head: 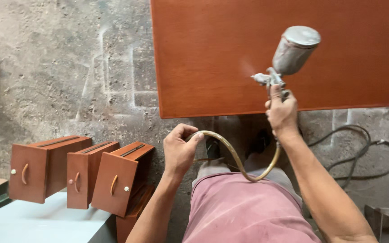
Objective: The person applies a clear finish to a wooden furniture piece using a spray gun. The person moves the spray gun in consistent strokes across the top surface while managing the air hose with their other hand.
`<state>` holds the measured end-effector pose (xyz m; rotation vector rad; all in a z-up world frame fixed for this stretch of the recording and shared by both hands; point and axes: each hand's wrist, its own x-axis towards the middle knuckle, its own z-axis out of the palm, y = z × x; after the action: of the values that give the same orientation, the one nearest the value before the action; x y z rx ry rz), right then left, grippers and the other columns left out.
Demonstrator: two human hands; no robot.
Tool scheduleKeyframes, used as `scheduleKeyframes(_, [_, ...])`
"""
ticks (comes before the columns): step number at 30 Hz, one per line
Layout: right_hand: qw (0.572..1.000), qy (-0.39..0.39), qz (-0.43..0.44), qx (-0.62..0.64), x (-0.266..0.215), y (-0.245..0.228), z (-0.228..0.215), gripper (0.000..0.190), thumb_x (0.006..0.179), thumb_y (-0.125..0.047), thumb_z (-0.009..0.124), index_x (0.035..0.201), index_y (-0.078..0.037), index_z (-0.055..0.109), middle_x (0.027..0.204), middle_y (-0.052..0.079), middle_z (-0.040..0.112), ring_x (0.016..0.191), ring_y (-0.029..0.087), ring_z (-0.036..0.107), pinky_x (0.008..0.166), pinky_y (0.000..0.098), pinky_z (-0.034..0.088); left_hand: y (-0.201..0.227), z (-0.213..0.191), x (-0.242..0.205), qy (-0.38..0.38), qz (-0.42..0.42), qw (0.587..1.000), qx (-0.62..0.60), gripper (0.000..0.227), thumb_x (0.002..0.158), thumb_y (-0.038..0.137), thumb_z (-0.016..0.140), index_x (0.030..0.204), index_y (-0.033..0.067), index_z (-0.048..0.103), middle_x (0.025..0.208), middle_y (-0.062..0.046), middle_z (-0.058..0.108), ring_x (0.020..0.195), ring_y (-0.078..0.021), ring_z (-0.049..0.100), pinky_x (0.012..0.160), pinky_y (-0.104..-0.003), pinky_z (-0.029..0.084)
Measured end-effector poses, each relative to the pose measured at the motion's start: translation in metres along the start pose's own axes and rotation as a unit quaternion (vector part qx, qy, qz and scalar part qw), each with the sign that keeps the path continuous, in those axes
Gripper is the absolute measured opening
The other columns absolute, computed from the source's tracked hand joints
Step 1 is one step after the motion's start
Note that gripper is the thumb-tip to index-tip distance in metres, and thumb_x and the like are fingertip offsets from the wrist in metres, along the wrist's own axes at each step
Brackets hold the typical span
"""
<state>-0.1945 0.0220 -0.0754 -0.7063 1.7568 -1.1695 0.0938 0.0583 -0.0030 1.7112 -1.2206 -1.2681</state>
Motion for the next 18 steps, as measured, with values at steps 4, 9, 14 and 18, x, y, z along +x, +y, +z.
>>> scheduleKeyframes(4, [0.995, -0.088, 0.034, 0.038, -0.020, -0.014, 0.065, 0.044, 0.101, -0.053, 0.056, 0.095, -0.010, 0.057, 0.067, -0.002, 0.056, 0.048, 0.005, 0.047, 0.040, 0.0233, 0.036, -0.011, -0.039, -0.006, 0.038, -0.007, 0.999, -0.025, 0.014, 0.084, 0.008, 0.081, 0.093, -0.0001, 0.074, 0.080, -0.002, 0.073, 0.073, -0.0065, 0.063, 0.067, -0.023, 0.053])
scheduleKeyframes(9, [0.981, -0.191, 0.022, -0.007, -0.050, -0.034, 0.109, 0.045, 0.100, -0.053, 0.053, 0.099, -0.010, 0.066, 0.069, -0.001, 0.056, 0.055, 0.008, 0.048, 0.048, 0.0264, 0.040, -0.029, -0.063, -0.007, 0.047, -0.019, 0.991, -0.120, 0.013, 0.085, 0.004, 0.079, 0.096, -0.0011, 0.072, 0.083, -0.001, 0.071, 0.073, -0.0058, 0.061, 0.067, -0.022, 0.050])
scheduleKeyframes(14, [0.969, -0.108, -0.063, -0.211, -0.054, -0.035, 0.068, 0.050, 0.104, -0.050, 0.055, 0.091, -0.002, 0.060, 0.069, 0.009, 0.062, 0.065, 0.016, 0.056, 0.059, 0.0355, 0.047, -0.030, -0.033, -0.005, -0.012, -0.020, 0.997, -0.075, 0.014, 0.085, 0.006, 0.080, 0.095, -0.0007, 0.073, 0.082, -0.001, 0.071, 0.073, -0.0049, 0.061, 0.067, -0.021, 0.051])
scheduleKeyframes(18, [0.979, -0.019, -0.016, -0.202, -0.046, -0.028, 0.004, 0.048, 0.104, -0.046, 0.058, 0.087, -0.002, 0.056, 0.066, 0.007, 0.059, 0.061, 0.015, 0.054, 0.057, 0.0359, 0.046, -0.022, 0.011, -0.004, -0.048, -0.032, 0.998, -0.024, 0.014, 0.082, 0.008, 0.081, 0.091, 0.0002, 0.074, 0.078, -0.001, 0.071, 0.071, -0.0051, 0.061, 0.065, -0.023, 0.052])
